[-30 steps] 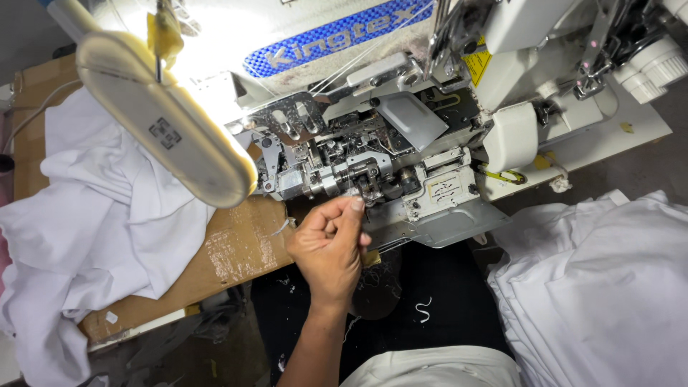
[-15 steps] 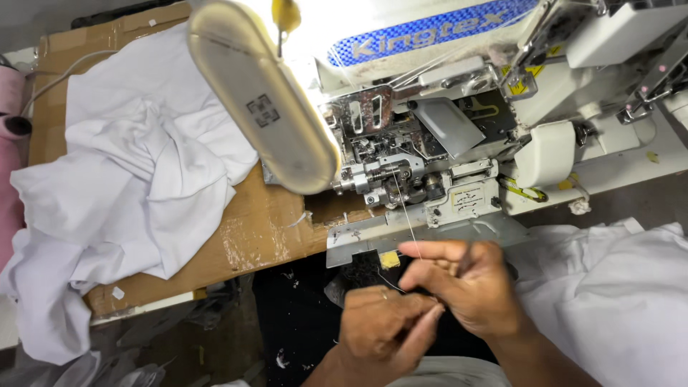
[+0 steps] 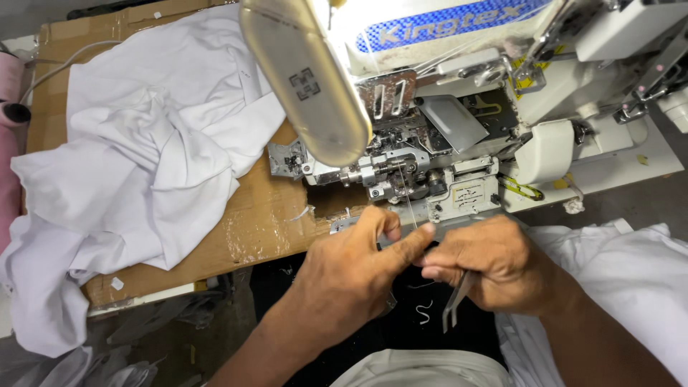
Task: The person threads an industrial sewing machine using a pair of tweezers to guide the thread through various guides and needles.
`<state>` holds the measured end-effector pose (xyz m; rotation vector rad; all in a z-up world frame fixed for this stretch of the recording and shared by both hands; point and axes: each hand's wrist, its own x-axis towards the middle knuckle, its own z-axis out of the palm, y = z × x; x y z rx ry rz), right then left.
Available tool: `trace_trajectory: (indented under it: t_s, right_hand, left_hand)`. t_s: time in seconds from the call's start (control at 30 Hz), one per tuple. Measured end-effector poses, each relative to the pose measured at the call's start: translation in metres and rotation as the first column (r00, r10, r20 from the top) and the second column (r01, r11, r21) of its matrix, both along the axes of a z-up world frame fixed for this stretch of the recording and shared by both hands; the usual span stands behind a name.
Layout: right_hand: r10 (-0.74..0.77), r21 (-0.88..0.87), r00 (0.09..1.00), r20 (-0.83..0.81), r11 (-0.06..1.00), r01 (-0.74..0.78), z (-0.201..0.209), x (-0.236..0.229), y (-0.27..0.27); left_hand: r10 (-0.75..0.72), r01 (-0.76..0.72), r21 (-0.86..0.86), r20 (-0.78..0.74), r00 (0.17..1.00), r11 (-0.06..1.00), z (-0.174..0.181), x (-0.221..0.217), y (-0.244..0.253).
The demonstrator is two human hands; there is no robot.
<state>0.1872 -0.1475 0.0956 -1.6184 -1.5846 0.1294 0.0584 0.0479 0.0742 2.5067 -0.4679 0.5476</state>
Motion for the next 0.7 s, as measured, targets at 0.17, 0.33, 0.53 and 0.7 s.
trace_trajectory:
  t_s: [0.17, 0.33, 0.53, 0.7]
  right_hand:
    - [-0.210, 0.071, 0.871, -0.444, 0.961, 0.268, -0.046, 0.000, 0.013]
    - [-0.087, 0.082, 0.419, -0.904, 0.925, 0.370, -0.067, -0.011, 0.045]
    - [0.019, 0.050, 0.087, -0.996, 0.929, 0.367, -0.069, -0.007, 0.063]
    - [0.052, 0.089, 0.101, -0.993, 0.910, 0.405, -0.071, -0.005, 0.064]
  left_hand:
    - [0.114, -0.044, -0.347, 0.184, 0.976, 0.937, 0.005, 0.008, -0.005]
    - [0.437, -0.296, -0.595, 0.105, 0.893, 0.747, -0.009, -0.002, -0.024]
    - [0.542, -0.347, -0.726, 0.043, 0.839, 0.594, -0.024, -0.003, -0.027]
    - [0.555, -0.371, -0.710, 0.034, 0.831, 0.599, -0.023, 0.004, -0.027]
